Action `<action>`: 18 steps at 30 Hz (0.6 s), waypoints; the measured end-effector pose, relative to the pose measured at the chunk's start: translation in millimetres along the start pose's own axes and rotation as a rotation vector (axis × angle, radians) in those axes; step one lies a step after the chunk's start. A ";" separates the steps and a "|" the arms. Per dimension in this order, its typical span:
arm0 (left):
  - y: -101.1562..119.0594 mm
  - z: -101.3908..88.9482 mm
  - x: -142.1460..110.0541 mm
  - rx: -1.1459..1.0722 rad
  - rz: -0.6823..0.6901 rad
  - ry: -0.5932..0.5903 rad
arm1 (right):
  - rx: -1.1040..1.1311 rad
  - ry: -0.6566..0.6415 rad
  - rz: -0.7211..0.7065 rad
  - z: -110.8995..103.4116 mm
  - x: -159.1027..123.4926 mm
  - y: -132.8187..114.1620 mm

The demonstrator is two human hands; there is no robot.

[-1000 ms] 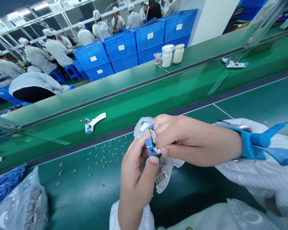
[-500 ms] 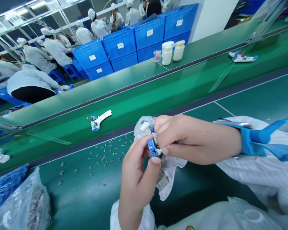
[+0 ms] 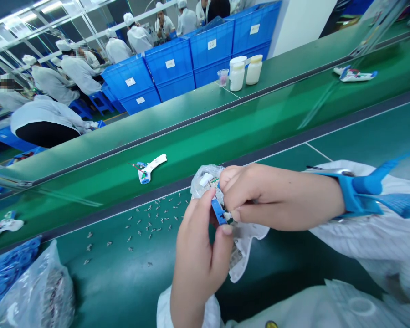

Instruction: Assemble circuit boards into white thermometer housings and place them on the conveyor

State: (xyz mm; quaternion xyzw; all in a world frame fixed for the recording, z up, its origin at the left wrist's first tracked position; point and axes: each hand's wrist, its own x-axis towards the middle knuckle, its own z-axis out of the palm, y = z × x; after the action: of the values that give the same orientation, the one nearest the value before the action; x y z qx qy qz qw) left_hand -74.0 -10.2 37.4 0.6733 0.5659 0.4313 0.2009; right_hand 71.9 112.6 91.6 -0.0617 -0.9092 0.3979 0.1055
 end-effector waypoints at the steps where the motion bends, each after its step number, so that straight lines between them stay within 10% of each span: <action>1: 0.6 1.6 -0.4 0.020 -0.005 -0.007 | -0.005 0.001 0.015 0.6 0.1 0.3; 18: 13.5 22.0 -3.5 -0.038 -0.313 -0.122 | -0.082 -0.001 0.035 4.1 0.3 -3.7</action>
State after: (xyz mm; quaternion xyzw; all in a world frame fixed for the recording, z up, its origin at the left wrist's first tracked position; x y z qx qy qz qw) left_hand -48.2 -12.5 34.4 0.5980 0.6422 0.3639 0.3123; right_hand 70.5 107.2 91.7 -0.0820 -0.9236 0.3621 0.0956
